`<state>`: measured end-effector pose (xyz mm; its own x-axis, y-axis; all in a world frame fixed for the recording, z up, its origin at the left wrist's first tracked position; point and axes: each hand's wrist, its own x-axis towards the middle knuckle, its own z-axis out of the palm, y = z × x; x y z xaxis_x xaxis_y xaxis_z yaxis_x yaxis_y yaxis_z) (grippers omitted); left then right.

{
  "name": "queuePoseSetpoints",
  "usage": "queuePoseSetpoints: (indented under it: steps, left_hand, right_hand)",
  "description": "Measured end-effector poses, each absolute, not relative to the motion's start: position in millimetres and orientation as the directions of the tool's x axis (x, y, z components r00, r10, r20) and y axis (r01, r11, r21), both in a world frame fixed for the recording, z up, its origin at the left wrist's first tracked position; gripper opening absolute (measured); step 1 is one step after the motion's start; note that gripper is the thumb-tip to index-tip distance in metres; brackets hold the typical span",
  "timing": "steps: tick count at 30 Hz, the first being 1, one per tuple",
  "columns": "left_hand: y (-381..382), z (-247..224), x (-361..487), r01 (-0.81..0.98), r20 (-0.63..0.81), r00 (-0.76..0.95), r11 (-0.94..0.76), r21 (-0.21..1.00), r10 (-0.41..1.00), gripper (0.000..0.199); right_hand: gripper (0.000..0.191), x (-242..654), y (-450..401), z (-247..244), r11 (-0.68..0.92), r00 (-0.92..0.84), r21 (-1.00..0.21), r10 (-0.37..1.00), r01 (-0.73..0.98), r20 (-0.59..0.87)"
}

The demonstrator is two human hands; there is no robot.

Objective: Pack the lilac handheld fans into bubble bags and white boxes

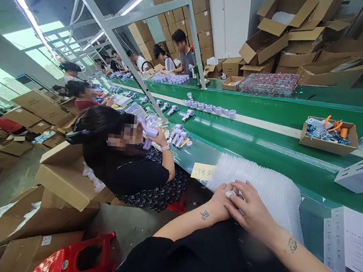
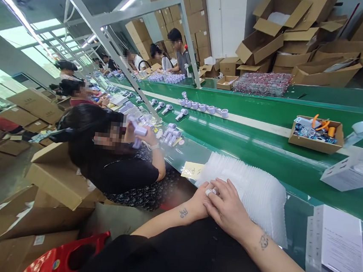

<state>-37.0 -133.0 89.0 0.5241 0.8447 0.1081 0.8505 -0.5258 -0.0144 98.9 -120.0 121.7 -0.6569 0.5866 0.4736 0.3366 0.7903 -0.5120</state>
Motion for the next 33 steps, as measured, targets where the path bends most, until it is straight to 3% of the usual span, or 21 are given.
queuePoseSetpoints:
  steps: [3, 6, 10, 13, 15, 18, 21, 26, 33]
  left_hand:
    - [-128, 98, -40, 0.866, 0.113, 0.499, -0.499, -0.029, 0.859, 0.023]
    - [-126, 118, -50, 0.897, 0.193, 0.438, -0.440, -0.033, 0.878, 0.010]
    - [-130, 140, -68, 0.960, 0.360, 0.207, -0.261, 0.107, 0.910, 0.011]
    - [-137, 144, -75, 0.978, 0.429, 0.077, -0.153, 0.145, 0.900, 0.014]
    - [-143, 142, -72, 0.983, 0.436, 0.089, -0.148, 0.104, 0.896, 0.013]
    - [-152, 135, -62, 0.950, 0.414, 0.266, -0.311, 0.043, 0.871, 0.013]
    - [-158, 130, -53, 0.891, 0.411, 0.392, -0.451, 0.054, 0.823, 0.019]
    - [-158, 125, -57, 0.923, 0.361, 0.288, -0.358, 0.143, 0.887, 0.021]
    - [-162, 115, -63, 0.920, 0.377, 0.307, -0.374, 0.118, 0.874, 0.018]
  right_hand:
    - [0.019, 103, -122, 127, 0.776, -0.631, -0.588, 0.578, 0.228, 0.518]
    - [0.023, 120, -116, 131, 0.638, -0.458, -0.744, 0.731, 0.199, 0.505]
    - [0.032, 147, -106, 122, 0.163, -0.110, -0.972, 0.983, 0.168, 0.145]
    - [0.060, 146, -113, 109, -0.170, -0.281, -0.985, 0.945, 0.006, -0.165]
    - [0.081, 134, -124, 103, -0.283, -0.456, -0.959, 0.855, -0.012, -0.246]
    - [0.086, 113, -135, 102, -0.229, -0.513, -0.973, 0.836, -0.006, -0.194]
    - [0.069, 107, -130, 100, -0.056, -0.431, -0.997, 0.899, 0.061, -0.077]
    - [0.037, 124, -115, 84, 0.106, -0.414, -0.968, 0.910, 0.229, 0.001]
    - [0.037, 137, -112, 71, 0.144, -0.266, -0.881, 0.964, 0.451, 0.021]
